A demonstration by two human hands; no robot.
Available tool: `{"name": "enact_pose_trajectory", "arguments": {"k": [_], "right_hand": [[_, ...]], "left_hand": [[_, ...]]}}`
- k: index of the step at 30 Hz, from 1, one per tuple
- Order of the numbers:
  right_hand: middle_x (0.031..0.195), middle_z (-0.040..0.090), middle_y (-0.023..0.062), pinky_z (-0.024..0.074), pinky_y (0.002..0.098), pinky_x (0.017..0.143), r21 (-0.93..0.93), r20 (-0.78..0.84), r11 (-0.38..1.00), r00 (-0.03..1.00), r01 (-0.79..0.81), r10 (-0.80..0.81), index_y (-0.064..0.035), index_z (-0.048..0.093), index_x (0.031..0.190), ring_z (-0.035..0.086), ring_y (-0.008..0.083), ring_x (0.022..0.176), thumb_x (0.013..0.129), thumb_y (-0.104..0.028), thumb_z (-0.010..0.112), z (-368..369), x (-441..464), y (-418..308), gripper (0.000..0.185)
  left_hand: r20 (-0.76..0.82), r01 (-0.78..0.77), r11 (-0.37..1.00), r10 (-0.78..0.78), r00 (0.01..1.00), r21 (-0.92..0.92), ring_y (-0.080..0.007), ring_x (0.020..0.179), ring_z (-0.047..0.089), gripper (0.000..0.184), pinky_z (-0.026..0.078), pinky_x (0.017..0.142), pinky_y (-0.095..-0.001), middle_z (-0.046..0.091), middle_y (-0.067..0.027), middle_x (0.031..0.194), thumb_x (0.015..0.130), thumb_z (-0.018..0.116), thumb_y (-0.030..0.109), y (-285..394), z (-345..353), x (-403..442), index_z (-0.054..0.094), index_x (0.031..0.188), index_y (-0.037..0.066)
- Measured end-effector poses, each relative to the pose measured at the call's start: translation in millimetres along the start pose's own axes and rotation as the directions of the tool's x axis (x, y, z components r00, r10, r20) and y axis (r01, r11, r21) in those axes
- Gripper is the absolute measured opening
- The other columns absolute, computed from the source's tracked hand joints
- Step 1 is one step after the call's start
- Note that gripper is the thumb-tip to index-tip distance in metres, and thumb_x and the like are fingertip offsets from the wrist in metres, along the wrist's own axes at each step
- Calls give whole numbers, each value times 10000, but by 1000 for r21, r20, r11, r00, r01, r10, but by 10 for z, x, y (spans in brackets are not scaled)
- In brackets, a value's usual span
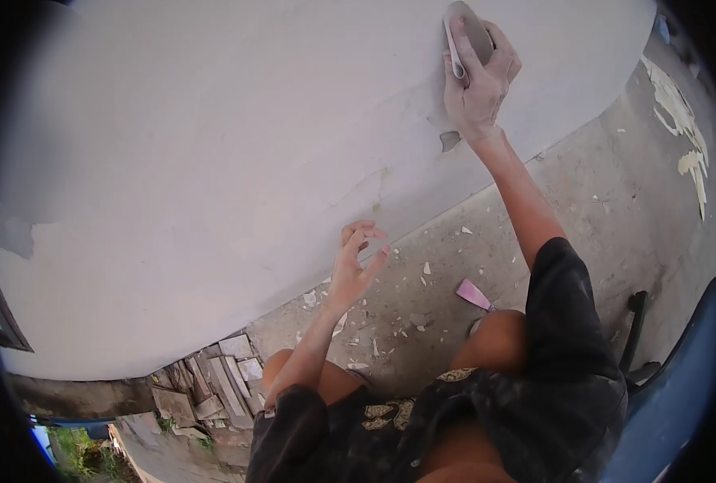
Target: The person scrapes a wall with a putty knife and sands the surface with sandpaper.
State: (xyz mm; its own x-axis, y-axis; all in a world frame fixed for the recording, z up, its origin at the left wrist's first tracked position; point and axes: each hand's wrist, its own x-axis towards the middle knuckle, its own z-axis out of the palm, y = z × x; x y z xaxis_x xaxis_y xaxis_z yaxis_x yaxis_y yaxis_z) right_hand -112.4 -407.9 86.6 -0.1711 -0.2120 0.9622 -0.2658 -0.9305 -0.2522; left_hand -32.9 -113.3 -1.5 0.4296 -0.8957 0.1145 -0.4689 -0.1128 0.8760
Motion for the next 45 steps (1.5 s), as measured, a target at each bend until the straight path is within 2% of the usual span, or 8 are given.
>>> {"name": "enact_pose_trajectory", "arguments": {"k": [5, 10, 17, 23, 29, 35, 40, 45], "right_hand": [[1129, 505, 82, 316, 365, 923, -14, 274, 960, 925, 279, -265, -135, 674, 1172, 410, 242, 1062, 858, -153, 619, -221, -657, -210, 319], [1097, 490, 93, 304, 371, 908, -44, -191, 947, 933, -319, 306, -140, 665, 1191, 389, 249, 1054, 889, -203, 604, 34, -109, 12, 314], [1095, 478, 98, 314, 371, 911, 16, 263, 949, 915, 314, -307, -128, 669, 1181, 363, 263, 1064, 881, -182, 602, -116, -713, -522, 311], [1038, 506, 48, 299, 390, 915, 88, -86, 959, 957, -271, 278, -169, 683, 1162, 389, 229, 1016, 806, -224, 585, 164, -735, -489, 373], [1048, 491, 9, 267, 395, 939, 182, 186, 945, 934, 271, -304, -233, 682, 1159, 354, 198, 1059, 781, -250, 637, 209, -1331, -1203, 381], [1054, 465, 115, 272, 391, 932, 446, -57, 735, 803, -511, 594, -85, 642, 1205, 392, 177, 1008, 912, -278, 518, 294, -922, -659, 372], [1078, 490, 58, 215, 425, 950, 311, 181, 947, 972, 85, -146, -200, 665, 1195, 303, 230, 1083, 708, -243, 604, 408, -1420, -2061, 493], [1291, 410, 135, 160, 553, 989, 93, 7, 976, 980, -198, 198, -174, 669, 1172, 318, 210, 1198, 921, -337, 513, 251, -1034, -1029, 338]], "left_hand": [[-26, -61, 996, 62, 998, 58, -245, 1147, 465, 242, 408, 931, -375, 481, -113, 1226, 832, 662, 133, 51, -55, 22, 591, 1061, 105], [17, -6, 994, 4, 1000, 114, -216, 1194, 459, 230, 413, 967, -375, 470, -82, 1249, 857, 631, 95, 72, -155, -74, 581, 1082, 100], [10, -12, 998, 12, 1000, 56, -240, 1103, 531, 224, 442, 909, -367, 543, -113, 1174, 849, 647, 129, 56, -200, -65, 585, 1058, 78], [179, 37, 989, -63, 982, 146, -228, 1065, 558, 247, 451, 899, -360, 582, -108, 1102, 878, 621, 155, 82, -382, -117, 573, 1099, 56], [473, 76, 805, -419, 775, 588, -319, 1081, 546, 451, 438, 926, -405, 566, -154, 1169, 898, 592, 343, -51, -357, -391, 520, 1238, 56], [265, 176, 707, -467, 844, 685, -354, 1150, 508, 531, 405, 970, -426, 513, -192, 1261, 894, 587, 384, 186, -528, -904, 471, 1302, 64], [213, 335, 644, -620, 755, 688, -361, 1162, 500, 532, 399, 979, -423, 504, -188, 1282, 897, 586, 375, 607, -472, -1096, 463, 1311, 63], [130, 291, 756, -443, 887, 586, -365, 1132, 518, 523, 415, 957, -418, 517, -191, 1261, 898, 588, 365, 769, -537, -1248, 465, 1303, 58]]}}
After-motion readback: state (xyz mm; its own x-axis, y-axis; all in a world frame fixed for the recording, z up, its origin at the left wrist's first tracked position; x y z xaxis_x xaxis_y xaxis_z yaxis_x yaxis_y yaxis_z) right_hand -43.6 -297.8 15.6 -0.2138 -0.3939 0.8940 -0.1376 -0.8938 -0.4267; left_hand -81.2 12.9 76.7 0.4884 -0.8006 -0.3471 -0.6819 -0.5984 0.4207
